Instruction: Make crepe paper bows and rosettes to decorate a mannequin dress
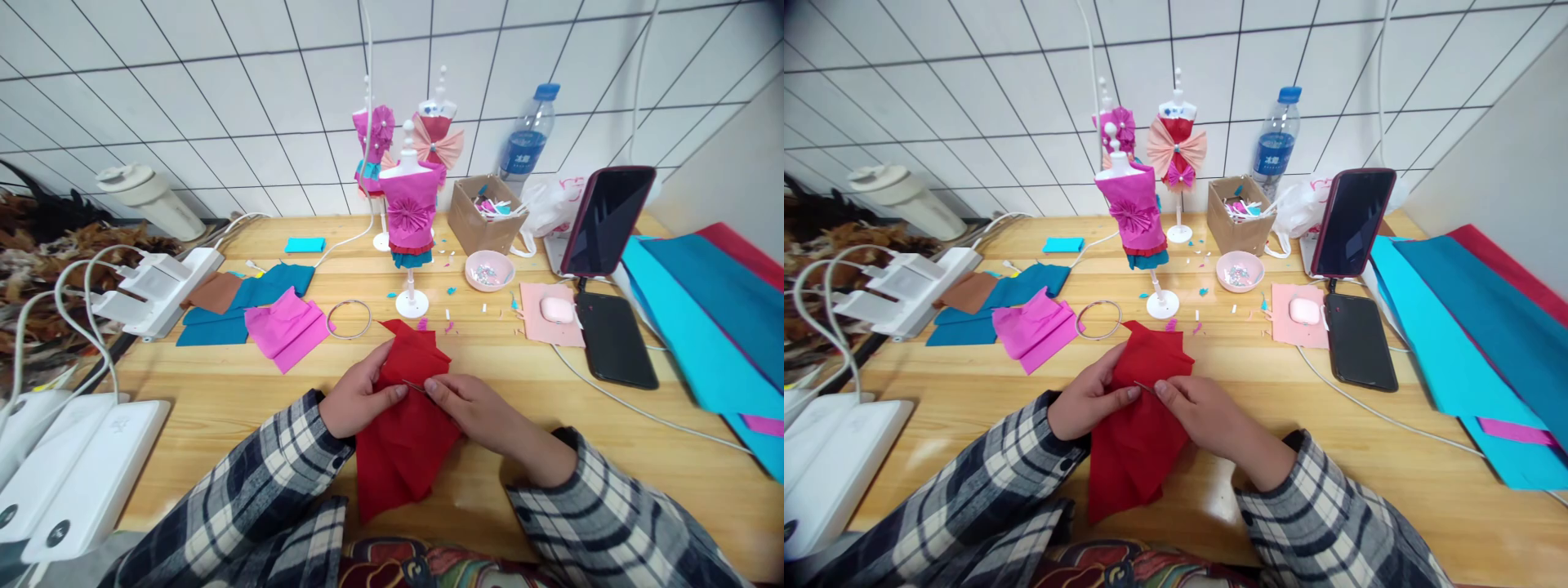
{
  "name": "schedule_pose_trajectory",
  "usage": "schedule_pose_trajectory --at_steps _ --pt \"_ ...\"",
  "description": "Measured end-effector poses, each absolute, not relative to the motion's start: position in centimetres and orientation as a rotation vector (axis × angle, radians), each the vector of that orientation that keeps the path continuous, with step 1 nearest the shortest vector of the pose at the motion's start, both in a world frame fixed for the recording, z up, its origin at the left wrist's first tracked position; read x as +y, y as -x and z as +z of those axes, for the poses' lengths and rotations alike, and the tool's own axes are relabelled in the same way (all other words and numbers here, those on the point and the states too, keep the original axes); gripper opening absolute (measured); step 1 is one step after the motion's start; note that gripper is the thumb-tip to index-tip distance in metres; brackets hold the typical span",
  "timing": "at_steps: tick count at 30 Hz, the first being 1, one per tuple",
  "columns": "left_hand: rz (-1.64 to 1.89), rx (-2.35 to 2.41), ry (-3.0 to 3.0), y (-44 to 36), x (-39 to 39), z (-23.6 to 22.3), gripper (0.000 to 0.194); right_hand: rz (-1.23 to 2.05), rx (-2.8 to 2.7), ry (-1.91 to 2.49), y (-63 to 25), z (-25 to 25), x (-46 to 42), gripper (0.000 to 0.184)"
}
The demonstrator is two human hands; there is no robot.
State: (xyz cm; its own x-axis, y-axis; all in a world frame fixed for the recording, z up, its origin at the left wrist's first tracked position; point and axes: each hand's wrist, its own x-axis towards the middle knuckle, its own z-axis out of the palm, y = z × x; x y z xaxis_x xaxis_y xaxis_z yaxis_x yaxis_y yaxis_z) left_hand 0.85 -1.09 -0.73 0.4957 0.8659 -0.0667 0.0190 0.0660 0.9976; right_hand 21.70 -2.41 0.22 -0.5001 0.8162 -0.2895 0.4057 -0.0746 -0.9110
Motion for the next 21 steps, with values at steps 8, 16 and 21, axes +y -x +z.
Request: schedule_pose_trajectory --at_steps 8,16,21 --pt "0.781 0.903 -1.425 -0.72 -1.02 -0.95 0.069 1.526 -1.88 1.314 -20.97 -0.12 -2.67 0.041" --pt "0.77 0.915 -1.48 -0.9 -0.97 -0.62 0.069 1.515 -1.86 1.32 -20.72 -0.7 -2.56 0.041" --pt "0.765 1.084 -1.689 -0.04 -0.93 -0.71 0.057 1.534 -1.802 1.317 -20.77 -0.77 -2.44 0.042"
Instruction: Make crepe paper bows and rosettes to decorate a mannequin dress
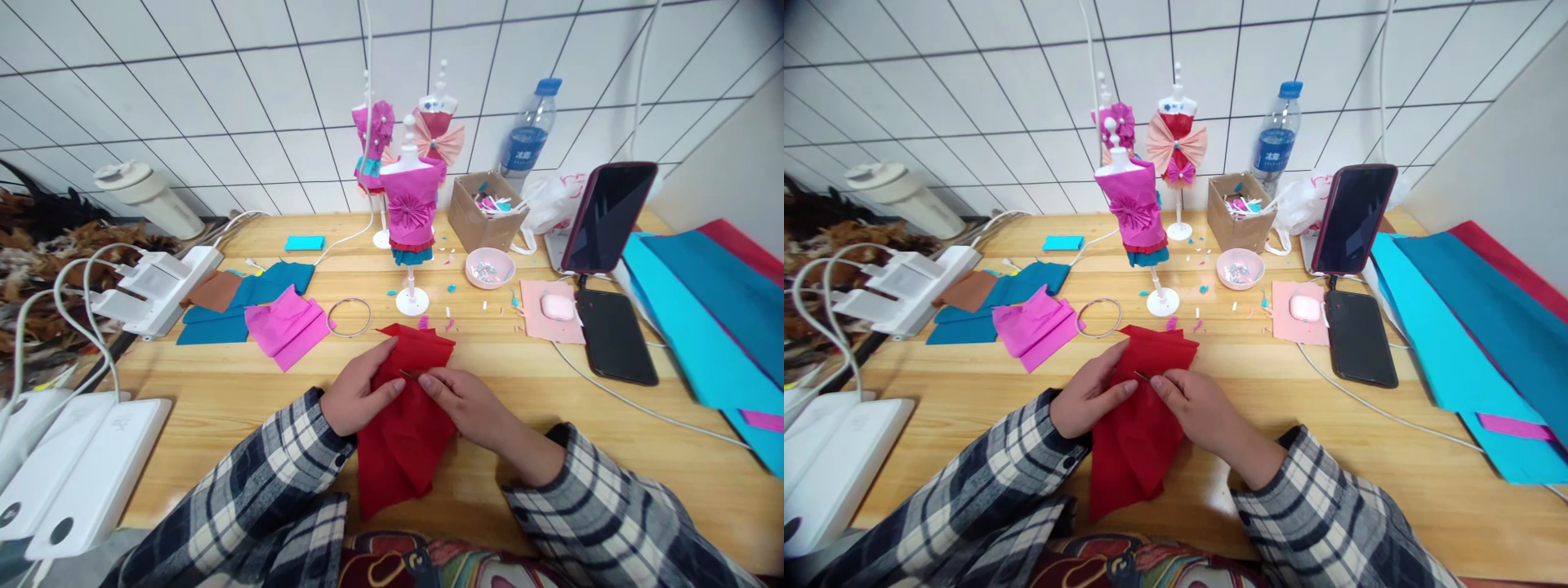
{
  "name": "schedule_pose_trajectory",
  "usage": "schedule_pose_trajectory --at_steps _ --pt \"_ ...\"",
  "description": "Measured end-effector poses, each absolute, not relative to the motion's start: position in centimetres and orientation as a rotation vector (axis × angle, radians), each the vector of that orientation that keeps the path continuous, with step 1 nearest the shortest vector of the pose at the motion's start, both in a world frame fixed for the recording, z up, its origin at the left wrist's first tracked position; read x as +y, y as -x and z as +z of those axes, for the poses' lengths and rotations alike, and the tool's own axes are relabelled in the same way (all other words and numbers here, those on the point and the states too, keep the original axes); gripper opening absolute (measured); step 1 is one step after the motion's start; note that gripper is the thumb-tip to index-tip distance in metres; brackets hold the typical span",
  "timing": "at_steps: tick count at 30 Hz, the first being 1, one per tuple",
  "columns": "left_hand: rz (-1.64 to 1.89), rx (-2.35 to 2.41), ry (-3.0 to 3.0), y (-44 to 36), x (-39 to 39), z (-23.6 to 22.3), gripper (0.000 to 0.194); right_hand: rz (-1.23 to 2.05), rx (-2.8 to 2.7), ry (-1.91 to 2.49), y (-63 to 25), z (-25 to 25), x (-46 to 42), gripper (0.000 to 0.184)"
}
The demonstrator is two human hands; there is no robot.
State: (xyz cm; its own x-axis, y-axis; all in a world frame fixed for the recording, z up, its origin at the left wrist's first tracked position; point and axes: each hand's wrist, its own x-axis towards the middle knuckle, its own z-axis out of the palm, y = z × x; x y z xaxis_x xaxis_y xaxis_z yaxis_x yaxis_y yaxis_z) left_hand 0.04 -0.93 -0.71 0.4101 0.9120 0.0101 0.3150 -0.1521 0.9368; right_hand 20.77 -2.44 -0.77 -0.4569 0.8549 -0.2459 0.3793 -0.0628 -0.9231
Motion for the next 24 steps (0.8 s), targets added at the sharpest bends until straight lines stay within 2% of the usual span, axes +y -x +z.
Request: schedule_pose_trajectory --at_steps 3,9,16,24 --pt "0.792 1.118 -1.676 0.3 -1.0 -1.3 0.053 1.537 -1.793 1.316 -20.9 -0.8 -2.5 0.045" --pt "0.783 0.885 -1.392 -0.2 -1.1 -1.5 0.06 1.576 -1.761 1.322 -20.8 -0.5 -2.7 0.048" --pt "0.731 0.902 -1.329 -0.6 -1.5 -1.2 0.069 1.502 -1.814 1.318 -20.6 -0.5 -2.8 0.046" --pt "0.74 0.86 -1.327 -0.9 -1.5 -1.1 0.064 1.46 -1.844 1.305 -20.4 -0.7 -2.9 0.04"
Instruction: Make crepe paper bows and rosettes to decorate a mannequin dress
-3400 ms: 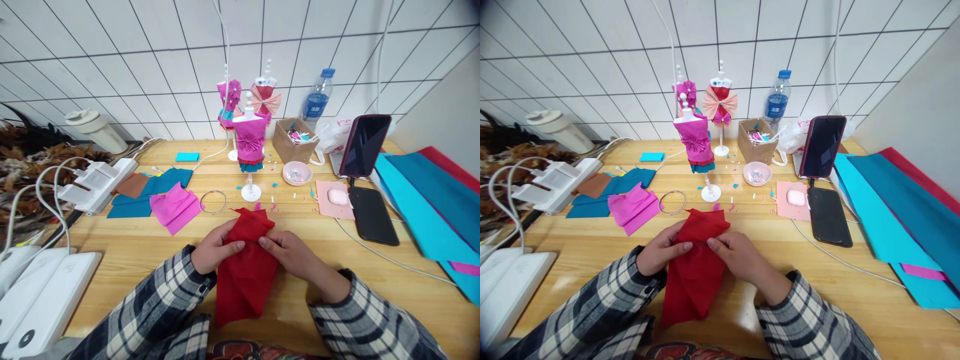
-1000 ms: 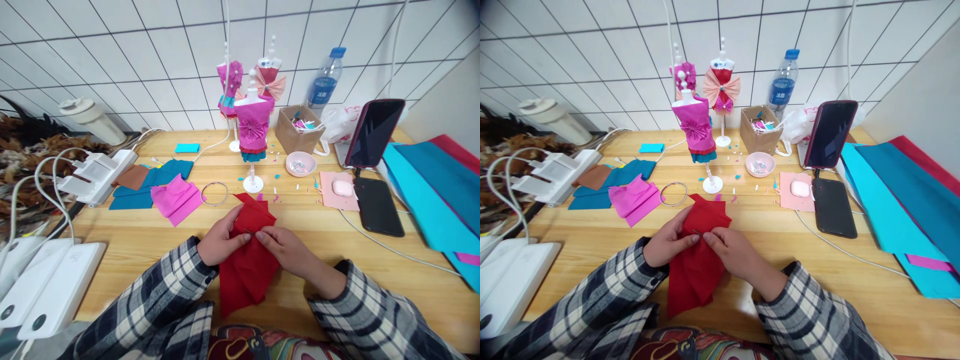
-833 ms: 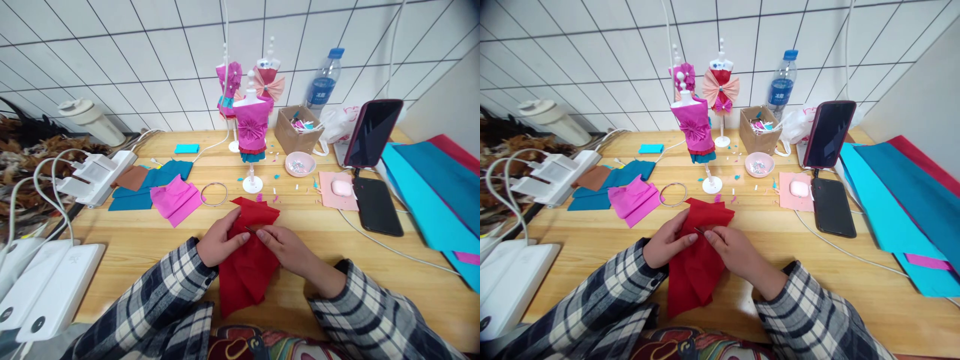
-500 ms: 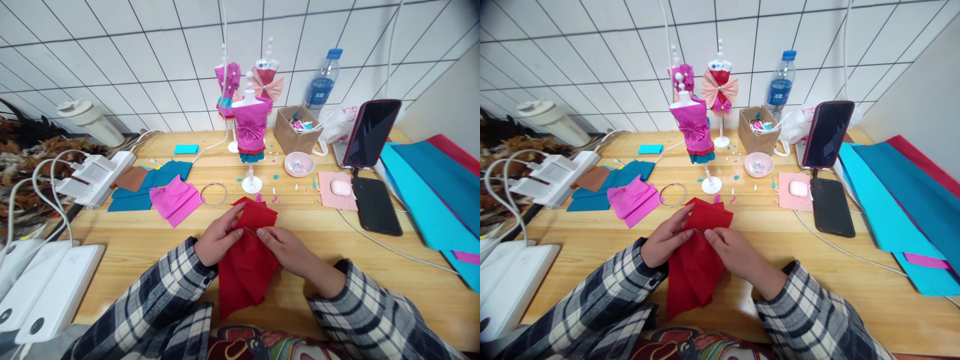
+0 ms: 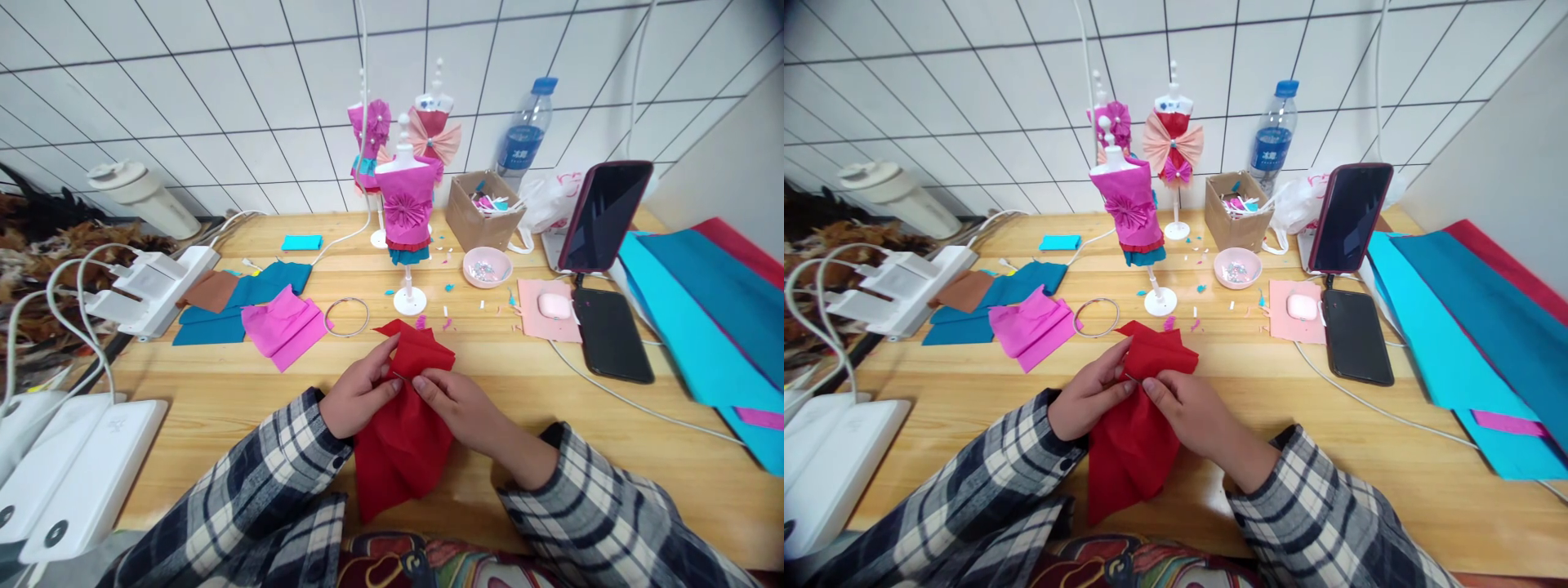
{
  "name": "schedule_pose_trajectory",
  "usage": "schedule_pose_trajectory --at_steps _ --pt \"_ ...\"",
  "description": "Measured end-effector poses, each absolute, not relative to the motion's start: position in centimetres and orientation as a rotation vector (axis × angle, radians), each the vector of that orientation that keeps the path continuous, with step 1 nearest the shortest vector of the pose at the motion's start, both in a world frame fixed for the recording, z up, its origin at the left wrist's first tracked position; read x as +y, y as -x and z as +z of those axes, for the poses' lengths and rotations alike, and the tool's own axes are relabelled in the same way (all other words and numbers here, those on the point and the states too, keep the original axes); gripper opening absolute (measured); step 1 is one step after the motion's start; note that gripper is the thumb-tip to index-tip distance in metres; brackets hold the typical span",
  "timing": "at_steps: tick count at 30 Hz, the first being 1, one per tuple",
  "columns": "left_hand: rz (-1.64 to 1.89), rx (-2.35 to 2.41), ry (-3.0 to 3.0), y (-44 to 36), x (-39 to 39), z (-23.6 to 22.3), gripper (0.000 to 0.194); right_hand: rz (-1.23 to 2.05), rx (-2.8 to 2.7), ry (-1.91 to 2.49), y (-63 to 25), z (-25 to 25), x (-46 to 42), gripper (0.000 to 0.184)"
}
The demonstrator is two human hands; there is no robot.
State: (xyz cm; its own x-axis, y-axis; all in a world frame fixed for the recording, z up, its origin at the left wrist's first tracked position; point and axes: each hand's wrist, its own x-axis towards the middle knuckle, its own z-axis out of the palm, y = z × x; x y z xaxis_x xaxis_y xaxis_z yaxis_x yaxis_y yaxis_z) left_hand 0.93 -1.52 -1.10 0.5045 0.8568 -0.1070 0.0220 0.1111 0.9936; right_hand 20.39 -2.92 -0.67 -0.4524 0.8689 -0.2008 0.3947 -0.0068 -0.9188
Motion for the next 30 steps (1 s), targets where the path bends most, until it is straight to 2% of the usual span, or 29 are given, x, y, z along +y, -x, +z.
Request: schedule_pose_trajectory --at_steps 15,25,30 --pt "0.733 0.818 -1.34 -1.1 -1.4 -0.8 0.068 1.514 -1.842 1.286 -20.6 -0.3 -2.9 0.041" --pt "0.583 0.967 -1.751 -1.4 -1.3 0.4 0.056 1.414 -1.885 1.303 -20.4 -0.4 -3.0 0.036" --pt "0.56 0.978 -1.754 -1.4 -1.4 0.0 0.053 1.438 -1.912 1.3 -20.2 -0.6 -2.9 0.035"
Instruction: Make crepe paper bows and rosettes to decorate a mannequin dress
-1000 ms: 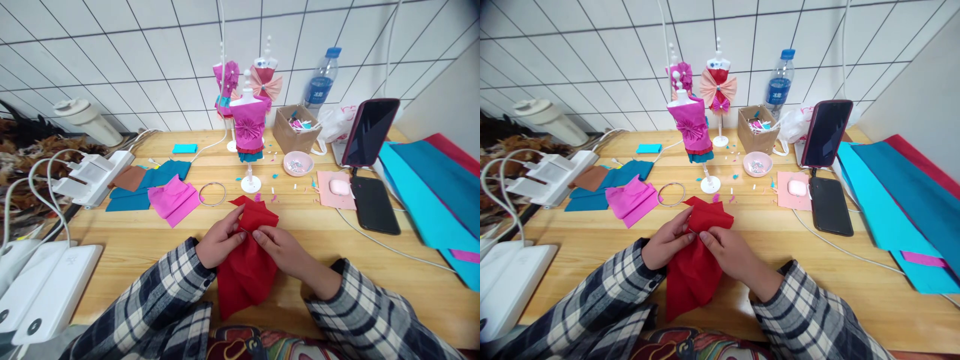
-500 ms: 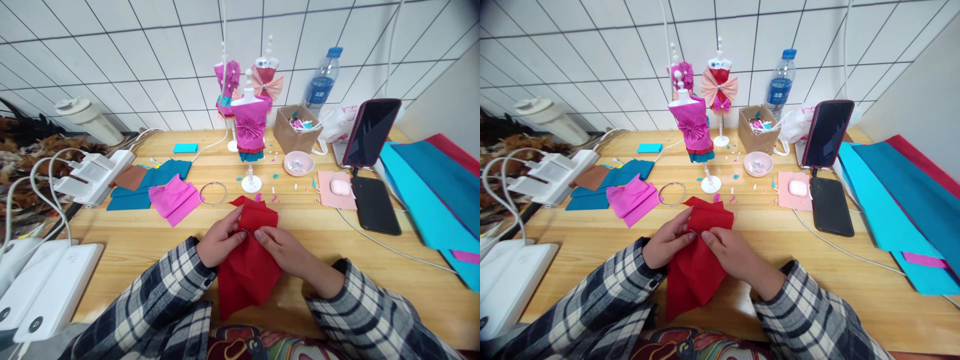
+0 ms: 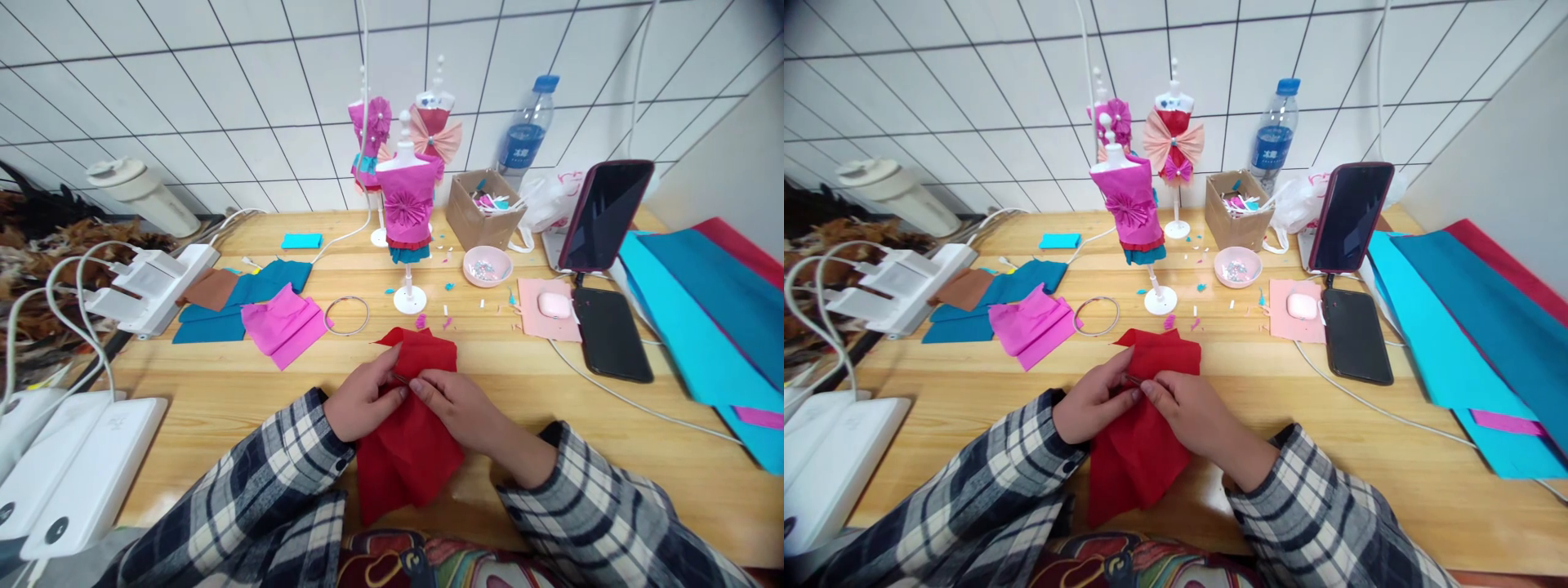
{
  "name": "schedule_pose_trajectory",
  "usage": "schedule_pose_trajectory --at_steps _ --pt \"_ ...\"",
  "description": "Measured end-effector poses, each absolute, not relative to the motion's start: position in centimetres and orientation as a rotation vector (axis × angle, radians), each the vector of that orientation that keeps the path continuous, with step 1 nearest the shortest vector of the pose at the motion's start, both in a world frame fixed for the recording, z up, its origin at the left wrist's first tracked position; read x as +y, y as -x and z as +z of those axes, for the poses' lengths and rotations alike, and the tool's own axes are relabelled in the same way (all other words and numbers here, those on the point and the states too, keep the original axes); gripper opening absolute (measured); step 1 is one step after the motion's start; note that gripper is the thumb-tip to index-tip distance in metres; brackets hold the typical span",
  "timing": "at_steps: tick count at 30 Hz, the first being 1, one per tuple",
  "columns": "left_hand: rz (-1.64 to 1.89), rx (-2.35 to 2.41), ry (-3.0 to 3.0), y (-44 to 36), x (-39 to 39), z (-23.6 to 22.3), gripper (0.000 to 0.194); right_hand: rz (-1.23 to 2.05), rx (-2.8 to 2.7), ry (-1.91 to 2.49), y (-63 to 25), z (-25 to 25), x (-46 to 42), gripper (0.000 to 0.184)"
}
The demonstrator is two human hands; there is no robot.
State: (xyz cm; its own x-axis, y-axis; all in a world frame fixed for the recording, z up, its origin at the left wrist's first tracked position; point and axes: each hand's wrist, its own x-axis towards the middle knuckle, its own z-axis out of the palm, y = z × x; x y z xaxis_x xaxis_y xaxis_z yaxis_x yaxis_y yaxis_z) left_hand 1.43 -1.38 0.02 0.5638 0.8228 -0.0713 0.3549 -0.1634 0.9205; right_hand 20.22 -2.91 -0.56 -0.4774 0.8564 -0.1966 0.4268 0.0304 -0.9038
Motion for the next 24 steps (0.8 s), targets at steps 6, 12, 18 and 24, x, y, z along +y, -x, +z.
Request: schedule_pose_trajectory --at_steps 6,12,18,24 --pt "0.452 1.142 -1.877 -0.9 -1.2 0.2 0.037 1.522 -1.962 1.266 -21.8 0.4 -2.1 0.039" --pt "0.276 1.274 -1.979 0.4 -1.4 1.0 0.028 1.14 -1.783 1.64 -30.2 1.4 -0.5 0.036" --pt "0.089 1.378 -2.011 1.5 -1.7 2.6 0.032 0.01 -1.303 2.699 -38.3 -0.7 0.9 0.062" --pt "-0.096 1.326 -1.935 2.5 -2.9 3.8 0.078 0.195 -1.223 2.773 -39.3 -1.8 1.7 0.075"
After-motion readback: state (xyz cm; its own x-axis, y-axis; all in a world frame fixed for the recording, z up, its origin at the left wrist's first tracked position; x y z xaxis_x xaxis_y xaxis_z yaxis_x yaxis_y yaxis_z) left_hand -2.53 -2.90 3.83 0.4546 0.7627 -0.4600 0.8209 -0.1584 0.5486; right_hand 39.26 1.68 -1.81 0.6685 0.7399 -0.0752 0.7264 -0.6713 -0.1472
